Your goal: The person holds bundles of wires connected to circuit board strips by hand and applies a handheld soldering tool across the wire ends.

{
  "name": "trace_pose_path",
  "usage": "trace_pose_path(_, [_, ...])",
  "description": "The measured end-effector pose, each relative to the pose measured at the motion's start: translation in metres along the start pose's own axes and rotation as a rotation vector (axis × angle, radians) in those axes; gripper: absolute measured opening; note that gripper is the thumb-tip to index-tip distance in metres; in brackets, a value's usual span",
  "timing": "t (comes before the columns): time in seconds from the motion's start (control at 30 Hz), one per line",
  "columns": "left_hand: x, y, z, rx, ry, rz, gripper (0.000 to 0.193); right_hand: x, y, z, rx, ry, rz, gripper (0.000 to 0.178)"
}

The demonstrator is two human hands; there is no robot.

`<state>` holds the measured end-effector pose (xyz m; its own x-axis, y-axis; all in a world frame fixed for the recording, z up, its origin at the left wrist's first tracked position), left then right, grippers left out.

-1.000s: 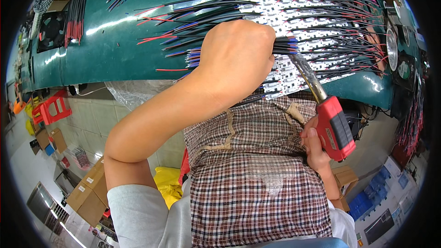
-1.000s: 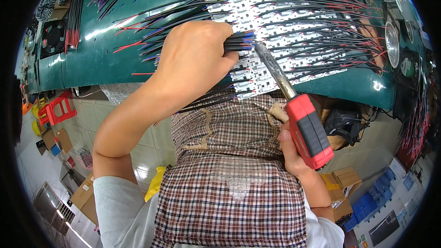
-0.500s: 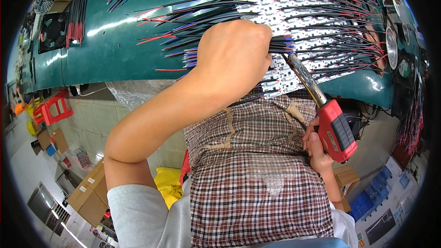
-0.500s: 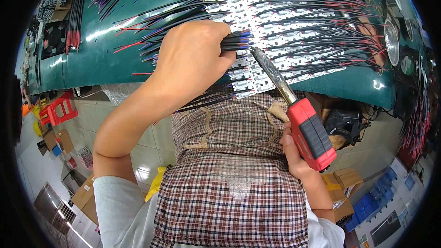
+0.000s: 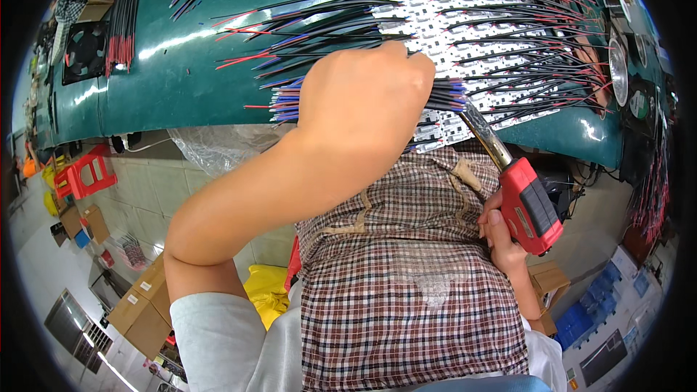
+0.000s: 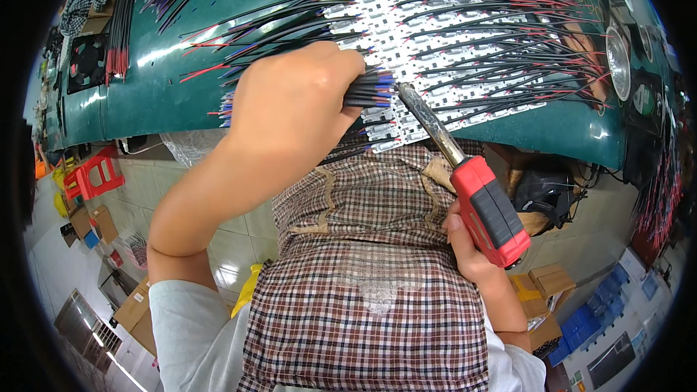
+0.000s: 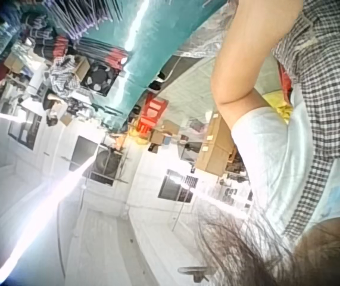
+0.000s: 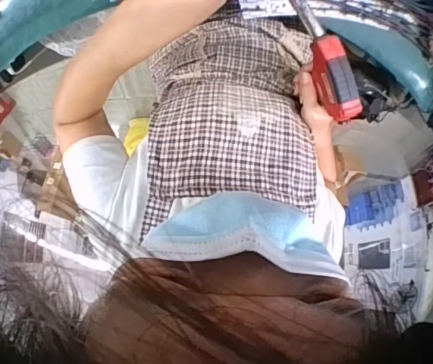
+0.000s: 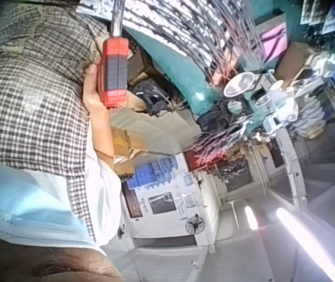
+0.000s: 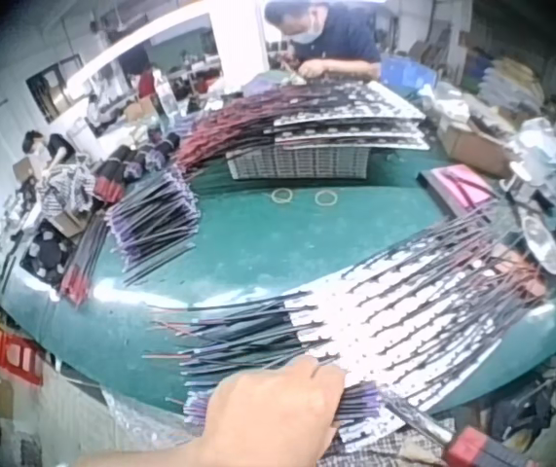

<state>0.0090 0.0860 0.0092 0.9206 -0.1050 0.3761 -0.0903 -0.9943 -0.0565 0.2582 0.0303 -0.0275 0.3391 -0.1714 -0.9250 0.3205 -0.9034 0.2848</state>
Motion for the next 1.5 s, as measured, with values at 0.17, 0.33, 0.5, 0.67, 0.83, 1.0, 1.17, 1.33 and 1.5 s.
trace_pose_path(0.17, [0.0,0.004,0.008,-0.051,-0.037,0.004,0.028,-0.002,-0.003,0.004,0.006,-0.005,-0.067,0.015])
trace_pose_path(0.33, [-0.005,-0.001,0.013,-0.028,0.009,-0.012,0.022,-0.001,-0.004,0.006,0.02,-0.009,-0.04,0.017])
trace_pose_path(0.5, [-0.003,-0.005,0.012,-0.001,0.059,-0.008,0.018,0.001,-0.004,0.007,0.012,0.024,0.005,0.019])
trace_pose_path(0.67, [-0.003,-0.006,0.012,0.011,0.081,0.004,0.016,0.004,-0.003,0.001,-0.073,0.123,0.005,0.007])
trace_pose_path(0.83, [-0.001,-0.007,0.011,0.013,0.079,-0.006,0.016,0.008,0.0,-0.002,-0.031,0.14,-0.02,0.008])
trace_pose_path(1.0, [-0.001,-0.007,0.011,-0.002,0.075,-0.016,0.016,0.008,0.006,-0.007,0.006,0.27,-0.089,0.01])
trace_pose_path(1.17, [-0.001,-0.006,0.012,-0.001,0.075,-0.012,0.016,0.013,0.009,-0.011,0.031,0.264,-0.029,0.01])
trace_pose_path(1.33, [0.0,-0.007,0.012,0.007,0.072,-0.005,0.016,0.006,0.005,-0.007,0.013,0.232,-0.091,0.009])
trace_pose_path(1.5, [0.0,-0.007,0.012,-0.001,0.069,-0.005,0.016,0.008,0.004,-0.003,-0.007,0.099,-0.029,0.007])
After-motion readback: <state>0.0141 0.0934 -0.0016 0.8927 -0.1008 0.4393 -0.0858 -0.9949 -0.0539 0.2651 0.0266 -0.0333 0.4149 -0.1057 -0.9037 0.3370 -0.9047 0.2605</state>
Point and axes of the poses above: each hand's wrist, its own y-axis away from the middle knuckle, its own z-axis out of the palm, x = y × z, the point moved 6 cm from there along -y, towards the middle knuckle, and after that the axes turned 4 degrees about x, right-handed, at the moved point
